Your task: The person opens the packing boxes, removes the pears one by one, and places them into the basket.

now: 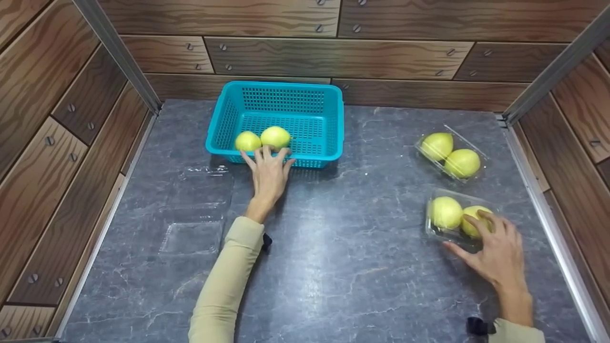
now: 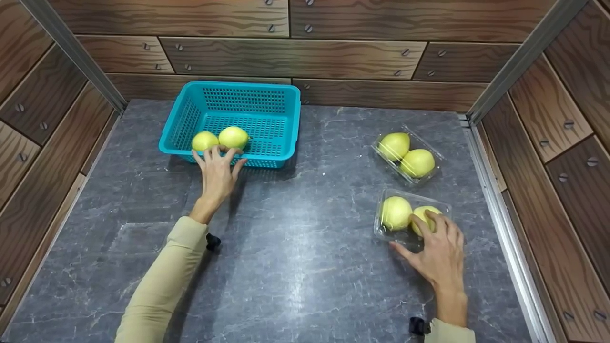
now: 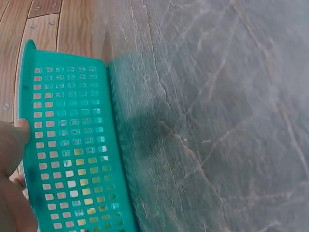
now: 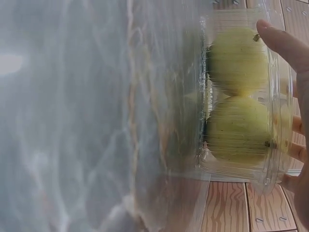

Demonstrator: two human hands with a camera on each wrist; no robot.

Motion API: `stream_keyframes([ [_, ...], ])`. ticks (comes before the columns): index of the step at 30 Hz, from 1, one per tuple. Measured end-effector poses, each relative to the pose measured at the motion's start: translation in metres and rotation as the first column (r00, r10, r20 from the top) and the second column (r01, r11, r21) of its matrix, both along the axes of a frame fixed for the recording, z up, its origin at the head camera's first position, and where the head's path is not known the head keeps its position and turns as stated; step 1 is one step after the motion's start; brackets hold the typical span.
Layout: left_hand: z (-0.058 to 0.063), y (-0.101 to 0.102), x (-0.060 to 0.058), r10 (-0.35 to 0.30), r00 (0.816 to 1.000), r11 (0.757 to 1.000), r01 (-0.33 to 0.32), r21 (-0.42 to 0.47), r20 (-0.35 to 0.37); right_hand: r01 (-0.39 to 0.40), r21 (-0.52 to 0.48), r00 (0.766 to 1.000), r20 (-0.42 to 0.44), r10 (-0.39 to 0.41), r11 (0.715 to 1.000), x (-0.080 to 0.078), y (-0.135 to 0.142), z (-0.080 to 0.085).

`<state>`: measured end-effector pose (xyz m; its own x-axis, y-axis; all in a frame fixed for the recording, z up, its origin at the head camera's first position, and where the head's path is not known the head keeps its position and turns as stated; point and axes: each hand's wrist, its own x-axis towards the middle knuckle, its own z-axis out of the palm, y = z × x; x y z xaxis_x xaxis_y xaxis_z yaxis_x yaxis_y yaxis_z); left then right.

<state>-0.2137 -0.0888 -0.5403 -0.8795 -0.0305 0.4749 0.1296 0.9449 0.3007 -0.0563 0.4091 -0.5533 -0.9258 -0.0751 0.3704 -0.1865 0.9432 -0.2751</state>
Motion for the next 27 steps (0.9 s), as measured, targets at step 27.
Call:
stream_keyframes([
  [27, 0.001, 0.000, 0.001, -0.018, 1.000, 1.000, 0.018, 0.007, -0.002, -0.074, 0.018, 0.996, -0.055, 0.075, 0.997, -0.010, -0.024, -0.002],
])
